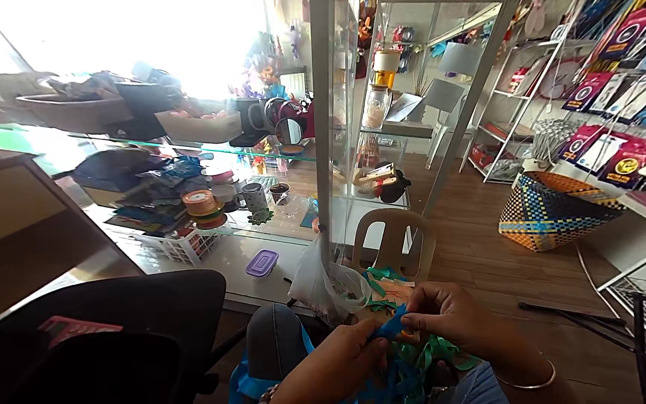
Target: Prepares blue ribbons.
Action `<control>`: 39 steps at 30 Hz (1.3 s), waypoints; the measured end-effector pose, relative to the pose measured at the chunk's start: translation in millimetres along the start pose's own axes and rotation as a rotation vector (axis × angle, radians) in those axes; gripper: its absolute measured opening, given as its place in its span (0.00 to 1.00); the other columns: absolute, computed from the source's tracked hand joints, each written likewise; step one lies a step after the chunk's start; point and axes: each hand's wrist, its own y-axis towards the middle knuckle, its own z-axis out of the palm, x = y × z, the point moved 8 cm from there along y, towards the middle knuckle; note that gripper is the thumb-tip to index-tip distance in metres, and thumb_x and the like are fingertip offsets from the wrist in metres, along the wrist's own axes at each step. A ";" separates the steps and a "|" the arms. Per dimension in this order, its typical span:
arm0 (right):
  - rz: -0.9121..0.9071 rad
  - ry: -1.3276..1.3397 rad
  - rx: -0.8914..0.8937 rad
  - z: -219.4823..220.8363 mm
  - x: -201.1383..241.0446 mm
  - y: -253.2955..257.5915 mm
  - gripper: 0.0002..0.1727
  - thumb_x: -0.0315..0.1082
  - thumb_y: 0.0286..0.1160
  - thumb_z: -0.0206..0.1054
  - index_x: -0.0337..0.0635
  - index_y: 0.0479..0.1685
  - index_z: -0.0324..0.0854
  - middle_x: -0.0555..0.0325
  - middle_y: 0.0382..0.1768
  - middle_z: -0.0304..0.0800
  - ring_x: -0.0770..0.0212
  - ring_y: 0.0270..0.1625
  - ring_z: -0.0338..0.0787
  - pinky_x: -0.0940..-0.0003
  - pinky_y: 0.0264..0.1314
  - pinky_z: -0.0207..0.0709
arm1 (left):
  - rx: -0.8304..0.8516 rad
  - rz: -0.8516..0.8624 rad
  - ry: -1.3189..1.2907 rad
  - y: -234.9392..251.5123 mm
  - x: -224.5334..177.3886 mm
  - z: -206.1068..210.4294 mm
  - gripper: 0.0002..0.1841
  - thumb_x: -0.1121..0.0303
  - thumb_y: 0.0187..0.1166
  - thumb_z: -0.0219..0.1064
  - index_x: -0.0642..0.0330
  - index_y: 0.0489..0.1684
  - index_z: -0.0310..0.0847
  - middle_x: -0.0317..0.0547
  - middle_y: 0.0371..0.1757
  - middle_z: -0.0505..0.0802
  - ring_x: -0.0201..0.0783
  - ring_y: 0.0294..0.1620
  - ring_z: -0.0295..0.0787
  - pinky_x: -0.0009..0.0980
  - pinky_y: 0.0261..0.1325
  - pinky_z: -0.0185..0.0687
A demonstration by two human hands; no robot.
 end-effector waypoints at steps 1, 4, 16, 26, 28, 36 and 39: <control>0.001 -0.014 0.009 -0.4 0.9 0.7 0.08 0.31 0.66 0.79 0.44 0.36 0.84 0.66 0.29 0.91 0.74 0.30 0.89 0.80 0.35 0.84 | 0.028 -0.020 -0.019 -0.4 0.8 0.9 0.13 0.65 0.93 0.52 0.60 0.61 0.78 0.34 0.37 0.90 0.21 0.29 0.83 0.18 0.35 0.80; 0.012 -0.046 0.032 0.7 3.2 1.3 0.17 0.30 0.65 0.80 0.44 0.48 0.78 0.67 0.31 0.89 0.74 0.32 0.89 0.80 0.36 0.84 | 0.071 -0.050 -0.125 -0.3 6.0 3.8 0.12 0.68 0.93 0.51 0.60 0.63 0.78 0.34 0.43 0.93 0.23 0.36 0.90 0.22 0.42 0.87; -0.068 -0.110 -0.051 -1.4 7.0 -3.5 0.21 0.38 0.65 0.82 0.42 0.56 0.84 0.68 0.35 0.93 0.76 0.35 0.91 0.82 0.41 0.85 | -0.168 -0.003 -0.168 6.9 6.3 0.8 0.11 0.66 0.92 0.54 0.58 0.49 0.83 0.27 0.29 0.88 0.19 0.26 0.83 0.16 0.33 0.80; -0.045 0.057 -0.106 -3.2 1.2 -8.3 0.05 0.33 0.72 0.76 0.42 0.41 0.92 0.66 0.30 0.94 0.76 0.31 0.90 0.82 0.35 0.84 | -0.236 -0.002 -0.197 8.9 2.7 -1.4 0.11 0.67 0.91 0.55 0.58 0.48 0.84 0.27 0.28 0.89 0.19 0.26 0.84 0.16 0.32 0.81; -0.055 0.069 -0.111 -3.0 1.4 -8.9 0.05 0.32 0.72 0.76 0.42 0.40 0.92 0.67 0.30 0.94 0.76 0.30 0.90 0.83 0.34 0.83 | -0.240 0.001 -0.199 8.9 1.9 -1.3 0.11 0.67 0.91 0.55 0.58 0.47 0.84 0.28 0.28 0.90 0.20 0.26 0.85 0.16 0.32 0.82; -0.108 -0.387 -0.320 -73.5 23.1 10.8 0.09 0.36 0.80 0.69 0.38 0.45 0.90 0.61 0.32 0.90 0.72 0.32 0.86 0.73 0.39 0.82 | -0.014 -0.124 -0.208 47.8 0.2 -27.5 0.11 0.67 0.92 0.53 0.62 0.55 0.80 0.32 0.32 0.90 0.24 0.28 0.88 0.22 0.35 0.87; -0.023 -0.637 -0.520 -164.7 38.3 18.1 0.11 0.35 0.84 0.68 0.35 0.47 0.88 0.47 0.34 0.90 0.53 0.32 0.88 0.50 0.40 0.84 | 0.086 -0.200 -0.144 85.7 8.9 -54.5 0.10 0.67 0.92 0.54 0.61 0.56 0.79 0.33 0.34 0.91 0.25 0.27 0.87 0.21 0.33 0.85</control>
